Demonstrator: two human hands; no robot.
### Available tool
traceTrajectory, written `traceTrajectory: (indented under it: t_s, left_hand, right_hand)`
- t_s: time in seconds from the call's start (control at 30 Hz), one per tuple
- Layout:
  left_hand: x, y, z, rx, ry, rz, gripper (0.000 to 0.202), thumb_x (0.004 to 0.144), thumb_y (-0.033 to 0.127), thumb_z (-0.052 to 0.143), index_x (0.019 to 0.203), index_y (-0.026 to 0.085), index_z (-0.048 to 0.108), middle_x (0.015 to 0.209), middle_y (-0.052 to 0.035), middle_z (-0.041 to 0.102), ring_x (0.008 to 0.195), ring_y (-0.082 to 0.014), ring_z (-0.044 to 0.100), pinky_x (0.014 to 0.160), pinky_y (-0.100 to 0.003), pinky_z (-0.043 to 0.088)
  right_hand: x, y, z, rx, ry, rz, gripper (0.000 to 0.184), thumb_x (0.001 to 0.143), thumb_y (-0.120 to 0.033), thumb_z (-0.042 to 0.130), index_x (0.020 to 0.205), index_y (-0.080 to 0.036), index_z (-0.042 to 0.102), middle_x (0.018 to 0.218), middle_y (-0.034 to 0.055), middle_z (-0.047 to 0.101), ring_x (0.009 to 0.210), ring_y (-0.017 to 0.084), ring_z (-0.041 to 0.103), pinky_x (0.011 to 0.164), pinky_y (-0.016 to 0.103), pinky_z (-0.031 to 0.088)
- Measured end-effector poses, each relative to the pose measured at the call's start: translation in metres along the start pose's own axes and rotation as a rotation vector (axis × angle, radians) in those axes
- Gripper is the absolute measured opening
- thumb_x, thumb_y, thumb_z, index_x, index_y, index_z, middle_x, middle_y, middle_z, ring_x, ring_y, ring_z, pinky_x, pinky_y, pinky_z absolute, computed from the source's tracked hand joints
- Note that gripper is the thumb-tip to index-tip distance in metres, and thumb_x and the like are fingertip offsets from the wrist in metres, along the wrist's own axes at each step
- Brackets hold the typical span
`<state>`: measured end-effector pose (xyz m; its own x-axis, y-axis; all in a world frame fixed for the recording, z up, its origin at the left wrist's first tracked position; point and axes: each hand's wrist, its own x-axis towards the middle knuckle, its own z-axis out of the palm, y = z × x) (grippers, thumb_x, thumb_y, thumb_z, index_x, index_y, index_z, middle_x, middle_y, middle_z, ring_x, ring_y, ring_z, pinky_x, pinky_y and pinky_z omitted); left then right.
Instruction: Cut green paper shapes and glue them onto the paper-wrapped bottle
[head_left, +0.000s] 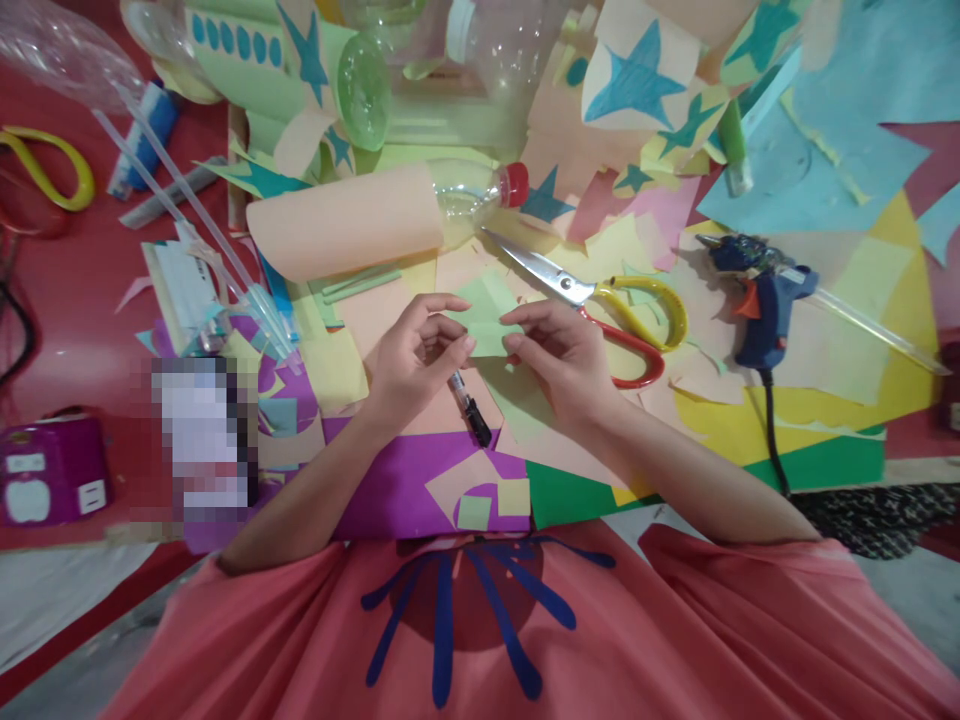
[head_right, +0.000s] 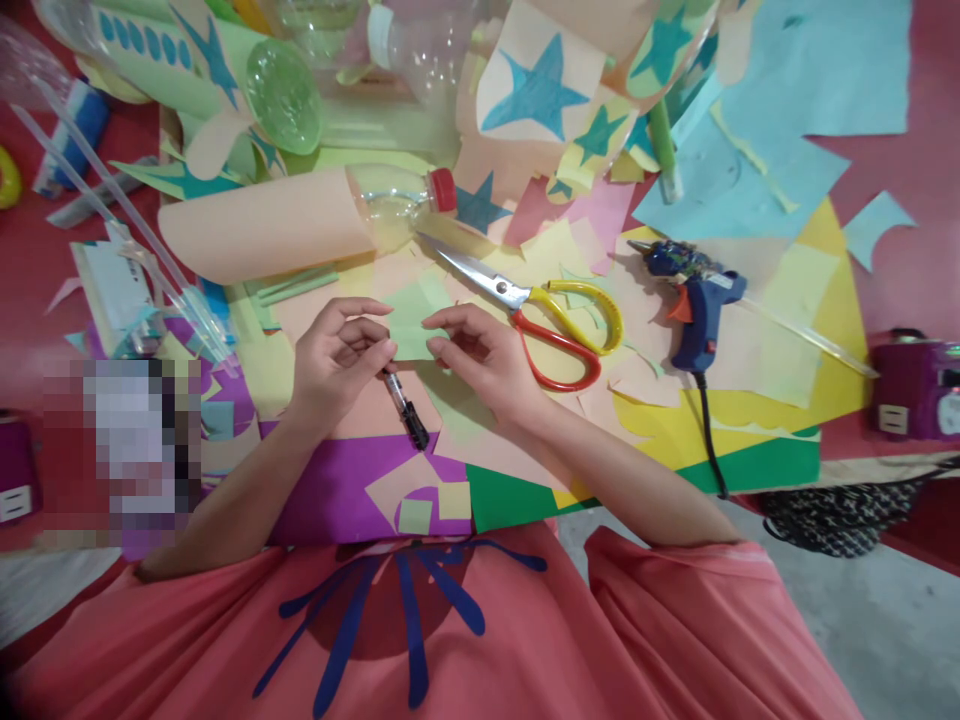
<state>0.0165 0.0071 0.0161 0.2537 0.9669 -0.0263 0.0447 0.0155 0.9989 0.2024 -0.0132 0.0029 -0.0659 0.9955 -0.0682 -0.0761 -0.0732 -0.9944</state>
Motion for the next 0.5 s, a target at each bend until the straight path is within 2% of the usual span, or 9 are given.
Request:
traceTrajectory:
  t_s: [0.2, 0.37, 0.5]
  left_hand:
    - [-0.0002, -0.0064, 0.0, 0.07, 0.03, 0.11, 0.025, 0.084, 0.018, 0.067, 0.107, 0.022, 0.058, 0.069, 0.0075, 0.066, 0.056, -0.0073, 0.062, 0.051, -0.016, 0.046]
    - [-0.0011, -0.0098, -0.0022, 0.167, 0.099, 0.275, 0.022, 0.088, 0.02, 0.067, 0.108, 0.023, 0.059, 0.075, 0.0056, 0.07, 0.067, -0.0085, 0.068, 0.062, -0.017, 0.051]
    - [-0.0058, -0.009, -0.0024, 0.255, 0.028, 0.323, 0.025, 0.091, 0.017, 0.065, 0.114, 0.023, 0.058, 0.08, 0.0049, 0.072, 0.071, -0.0092, 0.071, 0.068, -0.019, 0.054]
  right_hand:
    - [-0.0002, -0.0031, 0.0004, -0.002, -0.032, -0.021, 0.006, 0.089, -0.023, 0.073, 0.092, -0.024, 0.068, 0.071, -0.0051, 0.064, 0.062, 0.01, 0.062, 0.058, 0.024, 0.05]
    - [-0.0013, -0.0071, 0.0003, -0.08, -0.188, 0.0, 0.011, 0.087, -0.026, 0.071, 0.083, -0.021, 0.062, 0.073, -0.0021, 0.066, 0.066, 0.011, 0.064, 0.061, 0.025, 0.05]
    - [-0.0023, -0.0059, 0.0003, -0.133, -0.251, -0.017, 0.017, 0.086, -0.029, 0.072, 0.082, -0.021, 0.058, 0.071, -0.0034, 0.063, 0.062, 0.009, 0.057, 0.057, 0.024, 0.046]
